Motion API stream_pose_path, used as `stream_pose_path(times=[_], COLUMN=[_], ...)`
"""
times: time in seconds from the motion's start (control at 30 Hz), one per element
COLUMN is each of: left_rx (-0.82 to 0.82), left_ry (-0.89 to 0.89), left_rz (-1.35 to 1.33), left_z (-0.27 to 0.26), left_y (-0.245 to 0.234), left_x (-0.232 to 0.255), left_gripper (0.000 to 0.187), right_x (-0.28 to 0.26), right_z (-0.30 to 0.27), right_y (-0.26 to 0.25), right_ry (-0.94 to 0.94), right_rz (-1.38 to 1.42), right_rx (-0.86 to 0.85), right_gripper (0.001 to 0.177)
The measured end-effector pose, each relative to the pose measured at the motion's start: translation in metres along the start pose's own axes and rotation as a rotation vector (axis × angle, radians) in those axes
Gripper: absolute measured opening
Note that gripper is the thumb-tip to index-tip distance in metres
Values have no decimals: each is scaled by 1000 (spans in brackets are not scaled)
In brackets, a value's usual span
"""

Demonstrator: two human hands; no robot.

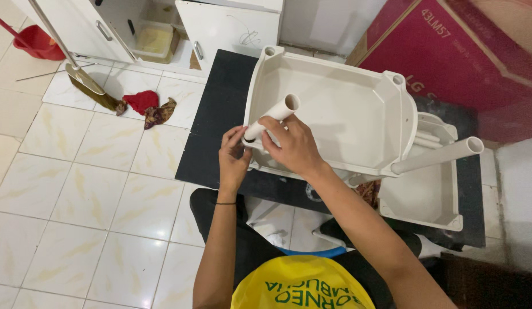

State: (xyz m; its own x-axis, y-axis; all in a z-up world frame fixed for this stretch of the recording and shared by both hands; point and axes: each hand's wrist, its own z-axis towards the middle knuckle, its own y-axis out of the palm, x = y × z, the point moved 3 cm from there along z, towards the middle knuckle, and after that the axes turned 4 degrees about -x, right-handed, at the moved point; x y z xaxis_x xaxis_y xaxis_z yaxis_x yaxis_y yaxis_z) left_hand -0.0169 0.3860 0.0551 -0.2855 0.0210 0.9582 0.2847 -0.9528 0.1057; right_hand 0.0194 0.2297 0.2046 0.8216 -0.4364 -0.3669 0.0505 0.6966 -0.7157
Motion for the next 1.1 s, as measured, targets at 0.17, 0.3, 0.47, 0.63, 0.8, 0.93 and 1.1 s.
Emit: stream_pose_path(times=[0.17, 0.3, 0.47, 0.63, 0.8, 0.93, 1.1], left_rx=[12, 30, 29, 80, 90, 134, 107], left_ry=[8, -55, -9, -60, -34, -46, -73], left_rz=[29, 46, 46, -45, 72, 105, 34], left_z=[-4, -7, -7, -9, -9, -16, -10], left_y=[8, 11, 13, 18, 20, 25, 18], left_x=[6, 7, 9, 3, -6, -21, -34], left_gripper=[57, 58, 57, 73, 57, 40, 34], right_x=[-2, 2, 8, 15, 21, 27, 12], right_z=[8, 7, 6, 11, 16, 13, -23], right_y=[4, 13, 28, 39, 42, 46, 36], right_ry=[2, -16, -14, 127, 133, 113, 82], right_rz=[-4, 74, 204, 289, 301, 313, 140], right_rx=[-47, -58, 37, -73, -85, -93, -153], right_gripper=[39, 52, 70, 60, 40, 46, 59])
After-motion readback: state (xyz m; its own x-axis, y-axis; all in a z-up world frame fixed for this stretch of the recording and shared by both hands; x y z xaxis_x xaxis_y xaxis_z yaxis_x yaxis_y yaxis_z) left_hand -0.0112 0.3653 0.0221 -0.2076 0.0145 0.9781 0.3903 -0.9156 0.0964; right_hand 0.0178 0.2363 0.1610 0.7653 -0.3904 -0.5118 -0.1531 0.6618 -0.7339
